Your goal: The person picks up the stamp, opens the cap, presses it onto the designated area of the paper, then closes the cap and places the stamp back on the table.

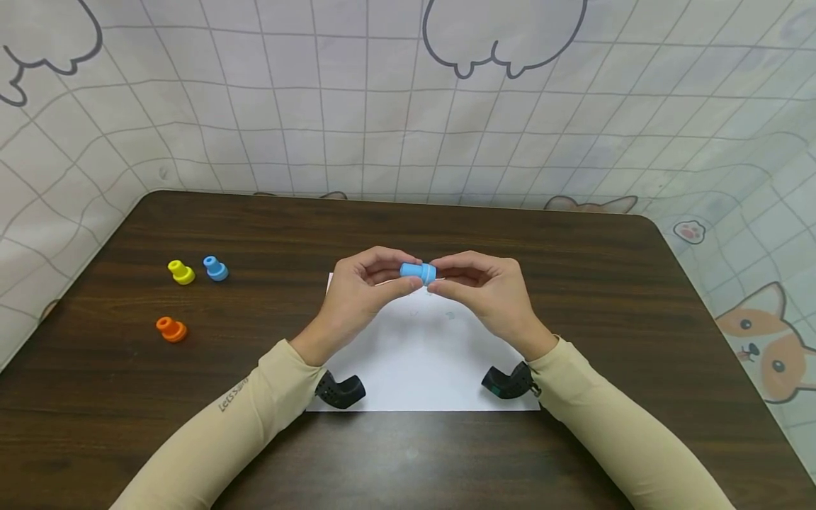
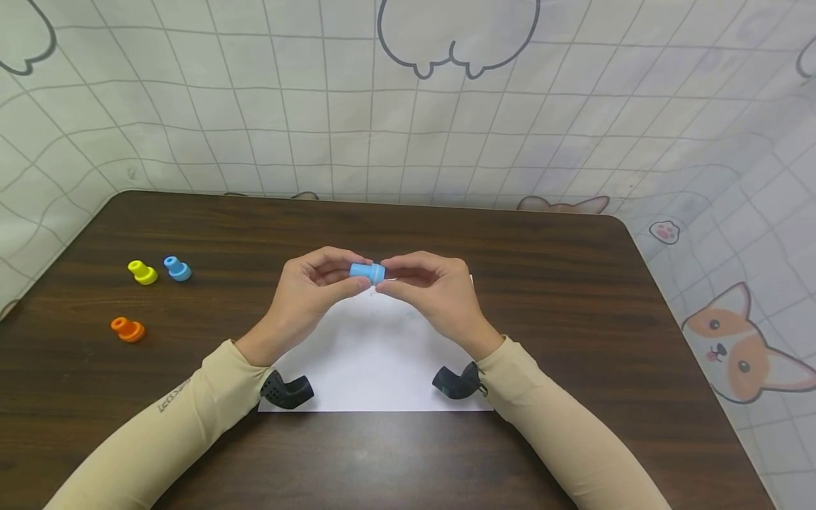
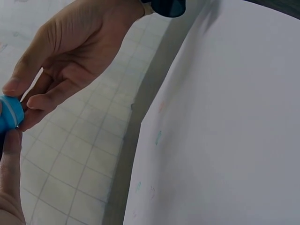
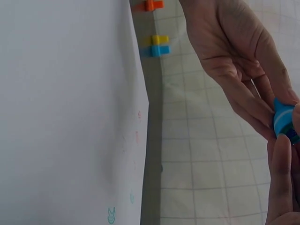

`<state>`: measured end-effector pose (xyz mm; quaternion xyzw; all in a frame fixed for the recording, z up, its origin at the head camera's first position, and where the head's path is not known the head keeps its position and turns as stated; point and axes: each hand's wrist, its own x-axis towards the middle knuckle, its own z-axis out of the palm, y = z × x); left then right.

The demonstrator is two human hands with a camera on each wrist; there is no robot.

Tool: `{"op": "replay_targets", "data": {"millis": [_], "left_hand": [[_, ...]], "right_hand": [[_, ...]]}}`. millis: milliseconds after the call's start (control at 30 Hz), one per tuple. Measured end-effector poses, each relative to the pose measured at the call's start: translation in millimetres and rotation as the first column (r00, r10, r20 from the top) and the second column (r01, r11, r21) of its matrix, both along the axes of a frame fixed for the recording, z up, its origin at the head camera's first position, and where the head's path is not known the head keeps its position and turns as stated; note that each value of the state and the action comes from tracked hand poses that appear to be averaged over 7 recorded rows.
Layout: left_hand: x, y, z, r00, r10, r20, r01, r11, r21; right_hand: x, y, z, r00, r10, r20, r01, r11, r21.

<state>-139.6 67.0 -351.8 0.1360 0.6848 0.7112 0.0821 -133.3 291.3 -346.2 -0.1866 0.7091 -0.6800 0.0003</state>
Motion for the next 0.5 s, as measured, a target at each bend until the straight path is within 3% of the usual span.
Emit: {"op": "replay_targets", "data": {"millis": [500], "left_hand": [[3.3, 2.6, 1.4, 0.999, 0.031, -0.042, -0.032, 0.999, -0.030]], "right_hand": [[2.1, -1.9, -1.9, 0.998, -0.040, -0.047, 0.041, 0.999, 0.028]]}}
